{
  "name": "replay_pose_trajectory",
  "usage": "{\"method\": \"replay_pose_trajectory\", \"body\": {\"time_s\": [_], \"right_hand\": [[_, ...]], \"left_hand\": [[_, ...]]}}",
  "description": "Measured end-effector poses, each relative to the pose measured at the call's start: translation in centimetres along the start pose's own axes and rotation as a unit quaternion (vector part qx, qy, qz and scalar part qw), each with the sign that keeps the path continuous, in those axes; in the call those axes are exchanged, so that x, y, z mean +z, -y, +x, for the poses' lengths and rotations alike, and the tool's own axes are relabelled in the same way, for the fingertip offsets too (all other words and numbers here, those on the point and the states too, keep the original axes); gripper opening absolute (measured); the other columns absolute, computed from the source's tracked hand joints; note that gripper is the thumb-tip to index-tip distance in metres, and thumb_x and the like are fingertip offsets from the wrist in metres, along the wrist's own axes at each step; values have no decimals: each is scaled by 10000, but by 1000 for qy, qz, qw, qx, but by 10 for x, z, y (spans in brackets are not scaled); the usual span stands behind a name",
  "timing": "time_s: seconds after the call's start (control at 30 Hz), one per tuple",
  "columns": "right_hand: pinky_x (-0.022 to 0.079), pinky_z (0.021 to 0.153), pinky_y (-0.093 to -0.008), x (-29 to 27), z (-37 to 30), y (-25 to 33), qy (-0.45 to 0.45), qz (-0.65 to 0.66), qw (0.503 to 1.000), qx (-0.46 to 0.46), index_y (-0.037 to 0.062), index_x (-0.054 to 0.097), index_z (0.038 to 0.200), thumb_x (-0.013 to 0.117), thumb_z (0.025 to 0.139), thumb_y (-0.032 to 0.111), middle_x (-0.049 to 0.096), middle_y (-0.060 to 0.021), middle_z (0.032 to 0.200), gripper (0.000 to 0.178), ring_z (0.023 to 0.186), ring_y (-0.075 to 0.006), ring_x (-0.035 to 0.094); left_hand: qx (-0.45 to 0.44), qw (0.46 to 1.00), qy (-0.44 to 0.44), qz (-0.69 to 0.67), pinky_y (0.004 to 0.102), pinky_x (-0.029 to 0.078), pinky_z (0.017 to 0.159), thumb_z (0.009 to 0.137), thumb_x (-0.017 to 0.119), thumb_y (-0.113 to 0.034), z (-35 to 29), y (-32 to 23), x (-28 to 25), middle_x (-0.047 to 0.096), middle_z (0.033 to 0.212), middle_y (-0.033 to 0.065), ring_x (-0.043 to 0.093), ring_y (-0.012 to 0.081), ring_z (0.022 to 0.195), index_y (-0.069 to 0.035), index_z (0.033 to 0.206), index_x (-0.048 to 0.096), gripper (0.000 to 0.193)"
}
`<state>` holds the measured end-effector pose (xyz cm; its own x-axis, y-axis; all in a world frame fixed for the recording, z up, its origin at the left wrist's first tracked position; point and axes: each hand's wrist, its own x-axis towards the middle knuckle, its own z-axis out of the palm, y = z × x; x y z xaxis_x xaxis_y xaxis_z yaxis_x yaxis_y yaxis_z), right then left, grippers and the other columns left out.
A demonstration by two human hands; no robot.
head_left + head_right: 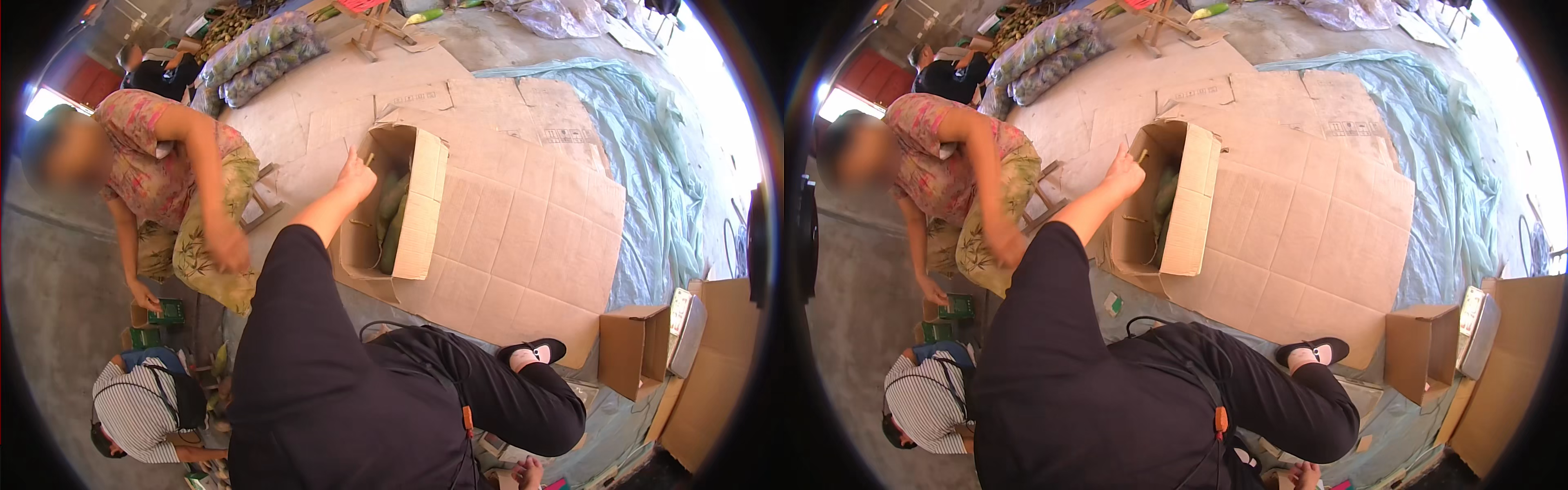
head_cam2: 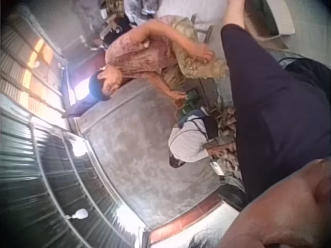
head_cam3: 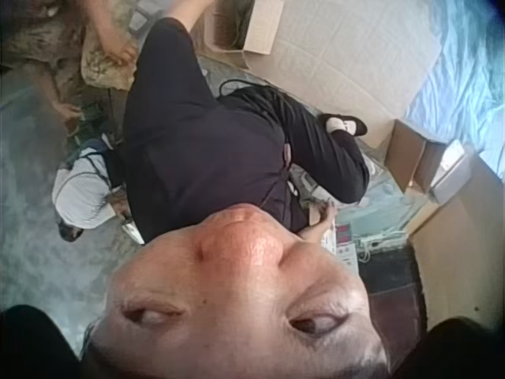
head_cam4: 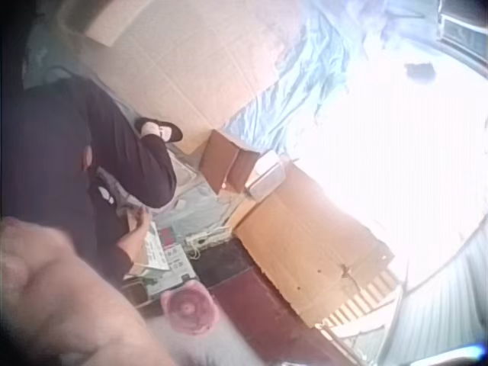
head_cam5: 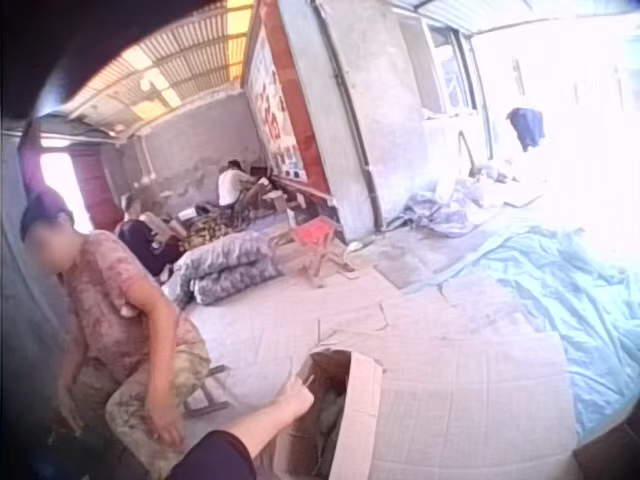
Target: Sorting and weighing long green vegetables into a paper bag on a scale.
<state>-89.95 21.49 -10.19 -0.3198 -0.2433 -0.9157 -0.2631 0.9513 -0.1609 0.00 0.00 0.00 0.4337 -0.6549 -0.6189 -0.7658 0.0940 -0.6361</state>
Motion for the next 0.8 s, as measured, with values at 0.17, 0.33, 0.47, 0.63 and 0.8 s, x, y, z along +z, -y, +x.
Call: {"method": "replay_pose_trajectory", "body": {"time_s": [0.17,0.33,0.47,0.63,0.8], "right_hand": [[486,520,-374,26,-22,12,-25,-27,997,-70,142,504,1128,511,893,260,605,-72,844,263,631,-208,587],[449,459,-270,35,-37,60,-75,11,983,-166,115,564,1023,577,854,252,618,-47,822,218,572,-129,584],[429,463,-244,27,-62,60,-91,2,977,-191,101,573,1011,595,831,229,617,-38,809,221,565,-112,579],[400,471,-232,28,-76,49,-95,4,980,-175,66,593,1002,598,820,196,621,-27,788,224,582,-102,571],[416,471,-246,36,-79,75,-100,-42,965,-240,75,574,921,555,797,182,590,-31,757,165,570,-128,584]], "left_hand": [[25,839,-467,-280,582,267,1042,819,517,-148,-32,-50,-29,630,1011,47,548,230,1076,-166,1029,643,245],[193,904,-325,-199,651,235,1028,800,514,-138,-39,-157,-98,613,988,75,544,250,1031,-149,994,642,232],[266,936,-167,-157,689,188,1022,821,514,-144,-38,-228,-87,625,1019,99,544,287,1048,-139,970,667,214],[264,963,19,46,690,164,1015,821,592,-259,-38,-256,-58,594,1218,114,504,333,1175,-137,1130,653,338],[197,971,-16,136,695,168,999,731,731,-330,0,-272,23,538,1316,50,399,371,1288,-160,1210,622,520]]}}
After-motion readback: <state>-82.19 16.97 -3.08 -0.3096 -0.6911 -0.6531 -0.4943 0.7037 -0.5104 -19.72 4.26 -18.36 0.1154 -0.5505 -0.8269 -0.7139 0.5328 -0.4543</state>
